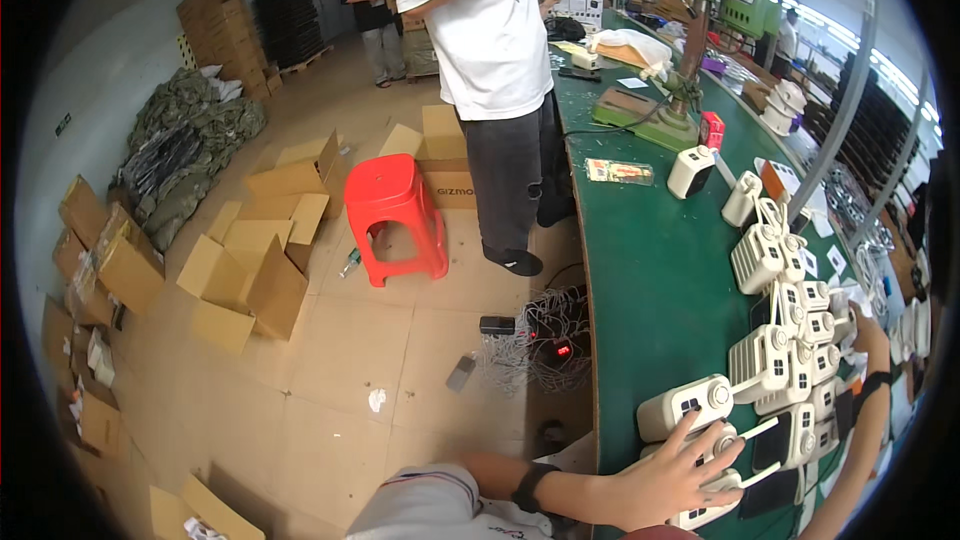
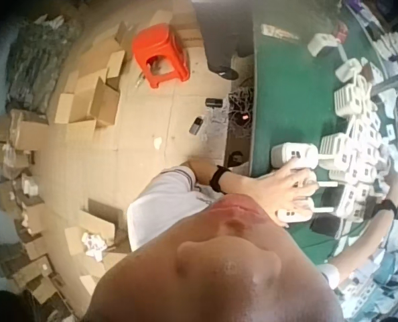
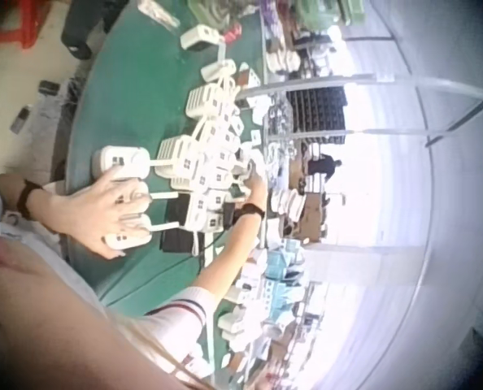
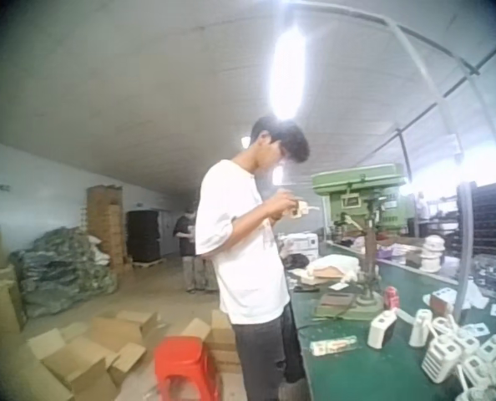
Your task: Testing the functions and lighting of plastic walkie-talkie devices on an assembly line.
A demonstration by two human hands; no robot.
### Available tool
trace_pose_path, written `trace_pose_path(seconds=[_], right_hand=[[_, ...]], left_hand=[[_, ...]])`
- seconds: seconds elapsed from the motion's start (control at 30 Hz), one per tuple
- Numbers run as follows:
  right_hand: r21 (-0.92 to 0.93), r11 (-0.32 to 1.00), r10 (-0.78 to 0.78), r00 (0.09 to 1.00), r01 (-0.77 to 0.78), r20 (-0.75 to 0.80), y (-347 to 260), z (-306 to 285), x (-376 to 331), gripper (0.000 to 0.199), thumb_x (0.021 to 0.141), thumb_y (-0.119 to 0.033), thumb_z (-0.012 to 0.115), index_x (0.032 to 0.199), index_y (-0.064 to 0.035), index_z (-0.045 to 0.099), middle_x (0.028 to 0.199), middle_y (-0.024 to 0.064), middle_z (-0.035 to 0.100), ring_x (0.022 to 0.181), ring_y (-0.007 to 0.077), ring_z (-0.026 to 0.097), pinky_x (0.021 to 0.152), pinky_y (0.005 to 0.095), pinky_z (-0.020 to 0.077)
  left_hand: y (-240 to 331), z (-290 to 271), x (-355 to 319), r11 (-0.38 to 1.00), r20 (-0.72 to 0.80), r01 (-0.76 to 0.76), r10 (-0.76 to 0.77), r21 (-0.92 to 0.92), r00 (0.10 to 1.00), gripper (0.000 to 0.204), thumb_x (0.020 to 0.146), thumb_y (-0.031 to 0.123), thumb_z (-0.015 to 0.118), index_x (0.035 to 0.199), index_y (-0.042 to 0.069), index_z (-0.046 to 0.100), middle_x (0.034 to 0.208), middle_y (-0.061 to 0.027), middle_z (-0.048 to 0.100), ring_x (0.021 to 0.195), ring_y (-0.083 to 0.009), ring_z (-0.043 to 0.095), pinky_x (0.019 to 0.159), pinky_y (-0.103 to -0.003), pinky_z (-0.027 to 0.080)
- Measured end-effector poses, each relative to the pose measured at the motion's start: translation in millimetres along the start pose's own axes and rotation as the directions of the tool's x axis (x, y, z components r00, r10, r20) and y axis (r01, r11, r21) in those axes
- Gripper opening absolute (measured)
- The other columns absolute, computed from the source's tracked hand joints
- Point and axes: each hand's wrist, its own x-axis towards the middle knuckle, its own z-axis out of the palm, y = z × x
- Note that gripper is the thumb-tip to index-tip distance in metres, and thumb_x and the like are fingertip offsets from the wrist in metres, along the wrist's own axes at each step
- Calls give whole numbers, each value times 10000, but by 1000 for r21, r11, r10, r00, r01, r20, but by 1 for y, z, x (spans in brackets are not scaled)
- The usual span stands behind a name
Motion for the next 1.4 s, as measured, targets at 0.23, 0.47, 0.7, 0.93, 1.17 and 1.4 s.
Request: trace_pose_path(seconds=[0.23,0.47,0.7,0.93,1.17,1.4], right_hand=[[28,999,-27,987,31,-156,-36,-14,6,579,774,-209,691,1290,-22,507,1147,206,590,1045,335,578,887,406,449],[18,999,39,959,-36,-282,-107,-74,-33,551,797,-191,668,1298,-33,503,1142,198,596,1050,325,581,889,404,452],[76,985,173,895,-156,-411,-31,-99,-76,525,820,-174,644,1307,-44,499,1136,191,602,1056,314,583,890,401,455],[133,931,359,786,-340,-504,62,-115,-248,440,884,-92,561,1317,-51,498,1101,155,605,1032,263,588,866,369,459],[482,849,428,816,-217,-388,-277,-195,-302,309,819,-82,638,1120,-33,593,1203,101,552,1071,207,561,854,330,500],[485,801,378,925,-350,45,-381,-185,-368,296,823,-240,656,1080,-93,640,999,244,505,802,350,591,668,406,518]], left_hand=[[1,21,3,994,-110,61,-51,93,993,391,878,297,464,1266,329,506,1380,-159,430,1237,-434,413,1032,-673,249],[0,20,0,998,-12,27,-26,61,1000,447,879,359,483,1325,346,475,1396,-169,410,1253,-449,386,1038,-681,219],[7,-1,3,990,68,53,-44,-128,997,691,722,562,607,1313,212,529,1405,-250,345,1266,-485,306,1021,-677,162],[-2,0,-4,991,64,16,-8,-134,998,721,680,625,625,1306,276,547,1444,-218,340,1311,-454,284,1043,-675,126],[-47,-38,8,980,-242,-150,115,-130,964,577,665,440,716,1171,181,617,1295,-153,470,1190,-397,427,984,-599,274],[-122,-32,18,450,176,281,-261,-848,949,531,824,204,609,1303,16,478,1315,-148,500,1191,-234,494,1002,-372,373]])
